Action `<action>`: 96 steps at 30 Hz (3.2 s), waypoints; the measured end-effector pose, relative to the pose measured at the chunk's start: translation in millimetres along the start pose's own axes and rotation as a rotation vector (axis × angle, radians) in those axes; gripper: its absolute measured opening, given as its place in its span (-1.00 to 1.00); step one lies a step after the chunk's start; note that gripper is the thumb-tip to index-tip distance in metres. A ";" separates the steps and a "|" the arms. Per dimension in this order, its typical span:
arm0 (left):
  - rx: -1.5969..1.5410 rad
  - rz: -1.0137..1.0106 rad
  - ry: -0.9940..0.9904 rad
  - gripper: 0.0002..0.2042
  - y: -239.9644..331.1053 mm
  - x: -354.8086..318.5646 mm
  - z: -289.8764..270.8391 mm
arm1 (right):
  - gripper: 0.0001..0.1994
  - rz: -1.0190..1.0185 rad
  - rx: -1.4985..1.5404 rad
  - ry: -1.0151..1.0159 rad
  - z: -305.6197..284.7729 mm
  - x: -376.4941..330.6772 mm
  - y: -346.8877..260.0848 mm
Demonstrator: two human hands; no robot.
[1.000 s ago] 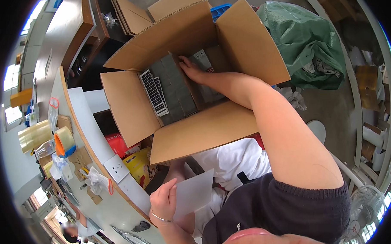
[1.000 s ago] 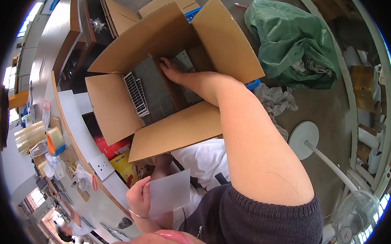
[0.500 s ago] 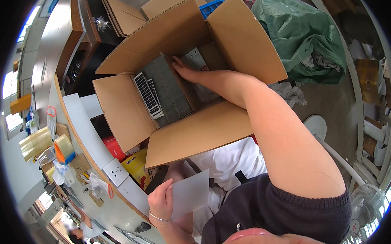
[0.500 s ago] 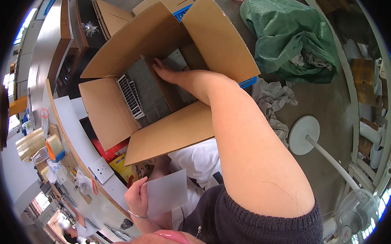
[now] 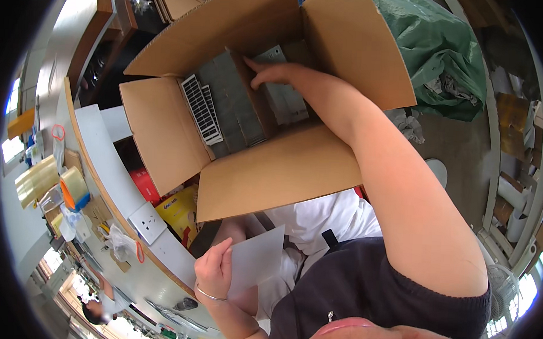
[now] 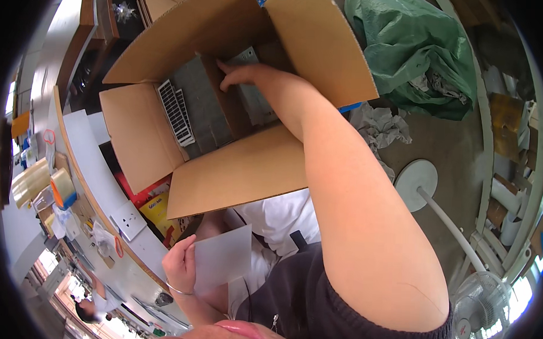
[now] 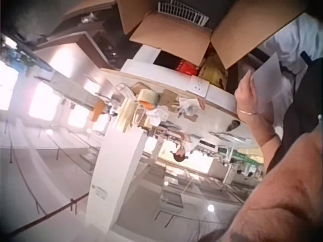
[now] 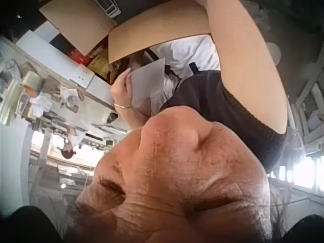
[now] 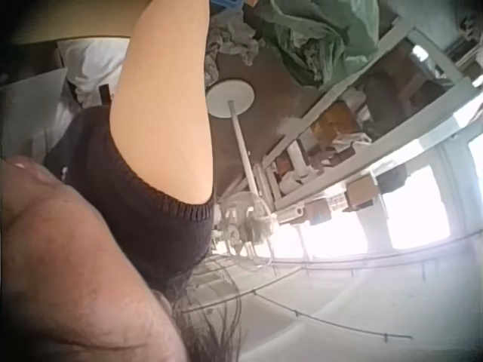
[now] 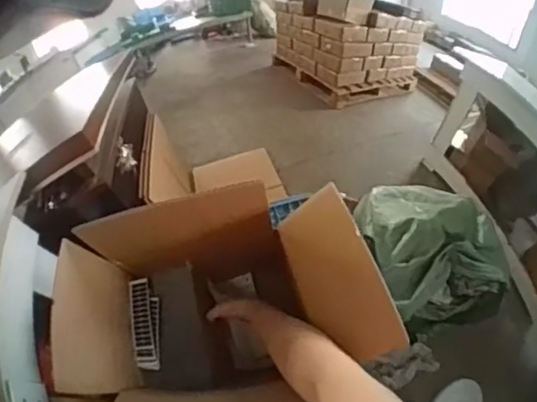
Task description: Labeling and sorting small metal components into envelopes and boxes in a factory setting.
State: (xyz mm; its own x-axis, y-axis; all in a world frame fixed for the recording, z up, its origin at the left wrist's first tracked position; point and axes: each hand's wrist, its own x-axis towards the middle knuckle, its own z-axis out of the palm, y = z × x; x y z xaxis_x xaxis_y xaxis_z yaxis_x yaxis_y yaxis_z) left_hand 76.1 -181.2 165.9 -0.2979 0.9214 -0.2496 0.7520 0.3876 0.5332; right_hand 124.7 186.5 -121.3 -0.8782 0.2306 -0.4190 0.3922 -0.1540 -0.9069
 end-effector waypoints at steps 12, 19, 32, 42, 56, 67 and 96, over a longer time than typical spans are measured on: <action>0.025 -0.001 -0.041 -0.79 -6.0 1.0 -4.2 | 0.20 0.184 -0.384 -0.014 7.5 11.9 -19.9; 0.058 -0.020 -0.062 -0.75 -7.0 8.2 -8.1 | 0.20 0.201 -0.374 -0.065 4.0 15.0 -18.5; 0.020 0.020 -0.034 -0.75 -0.4 -1.2 0.8 | 0.18 0.249 -0.348 -0.085 1.2 1.6 -33.8; 0.041 0.018 0.040 -0.79 10.3 -32.1 21.2 | 0.06 0.050 -0.370 0.051 -1.9 -0.2 -14.9; 0.003 -0.054 0.083 -0.81 4.8 -56.8 22.9 | -0.25 -0.126 -0.475 0.279 -14.9 26.2 8.8; -0.178 -0.116 0.127 -0.70 0.4 -70.8 24.6 | -0.58 0.144 -1.183 -0.008 -42.2 23.4 -60.9; -0.937 -0.235 1.427 -0.68 9.3 -298.1 118.8 | -0.57 -0.172 -0.255 -0.998 359.0 -251.1 -195.7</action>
State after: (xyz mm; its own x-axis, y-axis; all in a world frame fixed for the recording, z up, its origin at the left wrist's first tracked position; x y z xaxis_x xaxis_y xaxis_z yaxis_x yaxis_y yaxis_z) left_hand 241.8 -455.7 149.3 -0.9787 -0.0580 0.1967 0.2012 -0.0868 0.9757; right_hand 170.2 -186.2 177.4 -0.7091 -0.6864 -0.1614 0.1846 0.0402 -0.9820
